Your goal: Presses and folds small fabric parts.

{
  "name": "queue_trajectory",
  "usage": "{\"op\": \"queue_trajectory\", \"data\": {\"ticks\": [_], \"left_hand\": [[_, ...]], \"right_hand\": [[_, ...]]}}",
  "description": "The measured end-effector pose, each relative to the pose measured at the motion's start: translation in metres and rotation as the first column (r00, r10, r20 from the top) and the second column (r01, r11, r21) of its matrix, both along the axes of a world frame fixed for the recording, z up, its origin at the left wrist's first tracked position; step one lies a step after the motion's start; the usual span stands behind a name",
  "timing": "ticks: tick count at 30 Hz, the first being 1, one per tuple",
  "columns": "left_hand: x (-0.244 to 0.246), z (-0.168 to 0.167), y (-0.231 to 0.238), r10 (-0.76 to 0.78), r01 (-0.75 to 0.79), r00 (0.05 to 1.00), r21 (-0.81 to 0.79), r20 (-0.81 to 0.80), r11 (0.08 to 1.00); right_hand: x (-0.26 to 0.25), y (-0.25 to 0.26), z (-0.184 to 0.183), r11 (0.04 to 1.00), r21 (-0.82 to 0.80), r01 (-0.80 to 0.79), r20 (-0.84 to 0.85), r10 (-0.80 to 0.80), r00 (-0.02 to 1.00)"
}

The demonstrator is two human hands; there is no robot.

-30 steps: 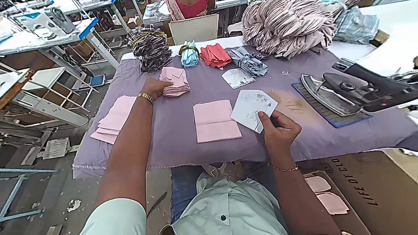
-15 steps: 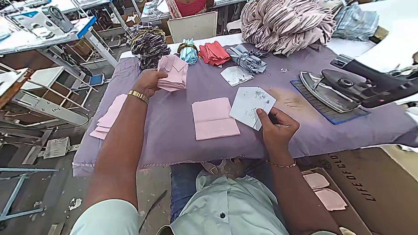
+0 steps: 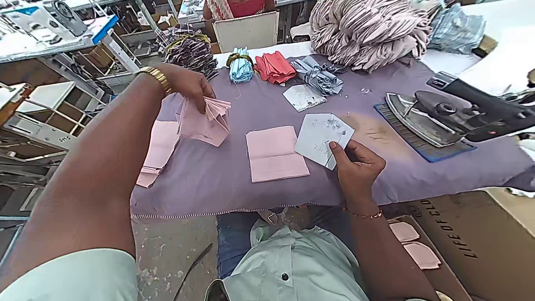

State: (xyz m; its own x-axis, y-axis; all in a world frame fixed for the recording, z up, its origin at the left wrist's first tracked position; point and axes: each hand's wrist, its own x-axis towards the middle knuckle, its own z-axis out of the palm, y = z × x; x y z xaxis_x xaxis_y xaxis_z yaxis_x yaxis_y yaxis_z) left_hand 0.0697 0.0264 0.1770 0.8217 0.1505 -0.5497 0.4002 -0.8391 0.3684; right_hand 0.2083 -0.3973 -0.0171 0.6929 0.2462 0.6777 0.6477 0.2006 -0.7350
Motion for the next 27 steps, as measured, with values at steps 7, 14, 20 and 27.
{"op": "queue_trajectory", "data": {"ticks": [7, 14, 20, 27], "left_hand": [[0.082, -0.019, -0.009, -0.186, 0.313, 0.941, 0.52, -0.281, 0.795], [0.125, -0.076, 0.019, -0.353, 0.295, 0.935, 0.46, 0.042, 0.837], [0.052, -0.062, 0.029, 0.146, -0.304, 0.684, 0.098, 0.715, 0.947], [-0.015, -0.115, 0.036, 0.725, -0.689, 0.634, -0.23, 0.268, 0.687]], "right_hand": [[0.0, -0.001, 0.001, 1.0, -0.013, 0.013, -0.012, -0.014, 1.0], [0.003, -0.001, -0.001, 0.999, -0.033, 0.003, 0.002, -0.003, 1.0], [0.006, -0.003, -0.006, 0.999, -0.034, 0.015, 0.012, -0.014, 1.0], [0.007, -0.003, -0.007, 1.0, 0.006, 0.003, 0.038, -0.003, 0.999]]}}
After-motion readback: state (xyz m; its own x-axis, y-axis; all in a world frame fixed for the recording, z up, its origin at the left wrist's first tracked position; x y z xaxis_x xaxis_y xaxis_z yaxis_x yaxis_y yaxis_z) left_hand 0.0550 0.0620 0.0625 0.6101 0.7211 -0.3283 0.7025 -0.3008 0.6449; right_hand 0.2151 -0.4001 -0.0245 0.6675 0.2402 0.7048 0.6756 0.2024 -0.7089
